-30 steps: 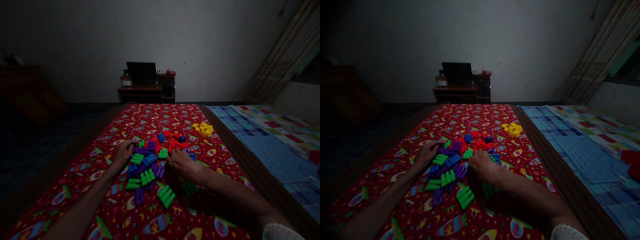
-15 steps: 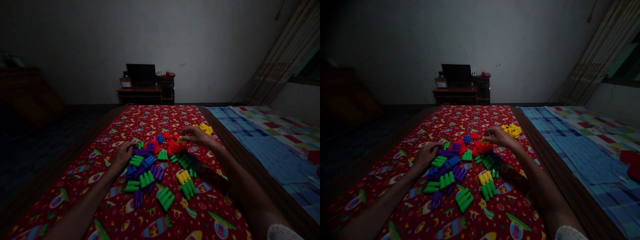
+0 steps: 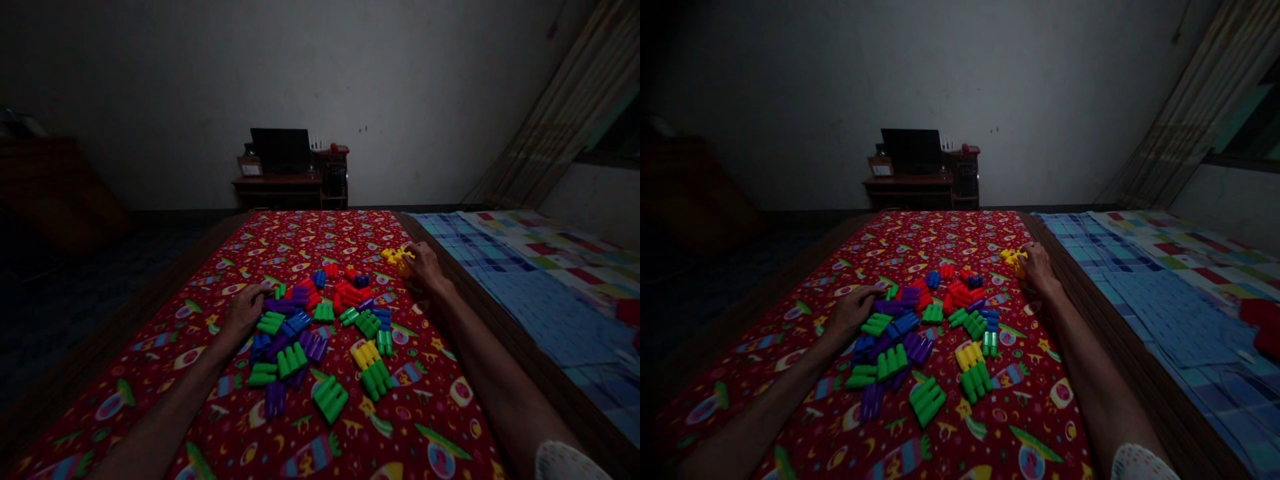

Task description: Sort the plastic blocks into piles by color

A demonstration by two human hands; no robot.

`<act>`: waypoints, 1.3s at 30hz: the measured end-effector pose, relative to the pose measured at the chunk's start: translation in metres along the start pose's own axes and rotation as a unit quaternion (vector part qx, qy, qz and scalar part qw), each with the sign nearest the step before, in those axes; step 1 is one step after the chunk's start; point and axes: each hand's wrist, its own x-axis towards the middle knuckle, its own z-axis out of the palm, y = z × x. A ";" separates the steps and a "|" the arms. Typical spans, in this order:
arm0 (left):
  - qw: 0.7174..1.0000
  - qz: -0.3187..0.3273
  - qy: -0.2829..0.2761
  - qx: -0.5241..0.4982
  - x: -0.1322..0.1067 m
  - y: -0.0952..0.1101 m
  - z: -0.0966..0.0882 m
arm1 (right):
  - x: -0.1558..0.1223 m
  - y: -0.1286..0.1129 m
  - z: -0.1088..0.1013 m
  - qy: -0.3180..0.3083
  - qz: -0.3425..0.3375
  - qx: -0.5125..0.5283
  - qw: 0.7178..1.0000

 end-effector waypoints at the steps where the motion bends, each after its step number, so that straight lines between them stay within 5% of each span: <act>1: 1.000 0.001 0.001 0.000 0.000 -0.001 0.000 | 0.001 -0.001 -0.002 -0.002 0.000 -0.004 1.000; 8: 1.000 0.002 0.002 -0.006 -0.001 0.000 0.001 | 0.004 -0.043 -0.043 0.011 -0.007 0.066 0.998; 11: 1.000 0.000 0.001 0.001 0.000 0.001 0.001 | -0.010 -0.085 -0.067 -0.140 -0.118 0.154 0.971; 14: 1.000 0.001 0.003 0.006 0.000 0.001 0.002 | -0.038 -0.129 -0.085 -0.358 -0.262 0.164 0.881; 16: 1.000 0.002 0.004 0.008 0.000 0.002 0.002 | -0.062 -0.147 -0.090 -0.407 -0.342 0.120 0.838; 21: 1.000 0.015 0.001 0.006 -0.001 0.002 0.002 | -0.124 -0.142 -0.081 -0.290 -0.471 0.017 0.833; 24: 1.000 0.022 0.003 0.006 0.001 0.000 0.003 | -0.144 -0.129 -0.075 -0.271 -0.516 -0.004 0.812; 32: 1.000 0.020 0.006 0.007 0.001 -0.003 0.004 | -0.132 -0.128 -0.061 -0.350 -0.460 0.061 0.814; 39: 1.000 0.018 0.003 0.001 0.001 0.000 0.003 | -0.155 -0.101 -0.063 -0.258 -0.485 0.035 0.835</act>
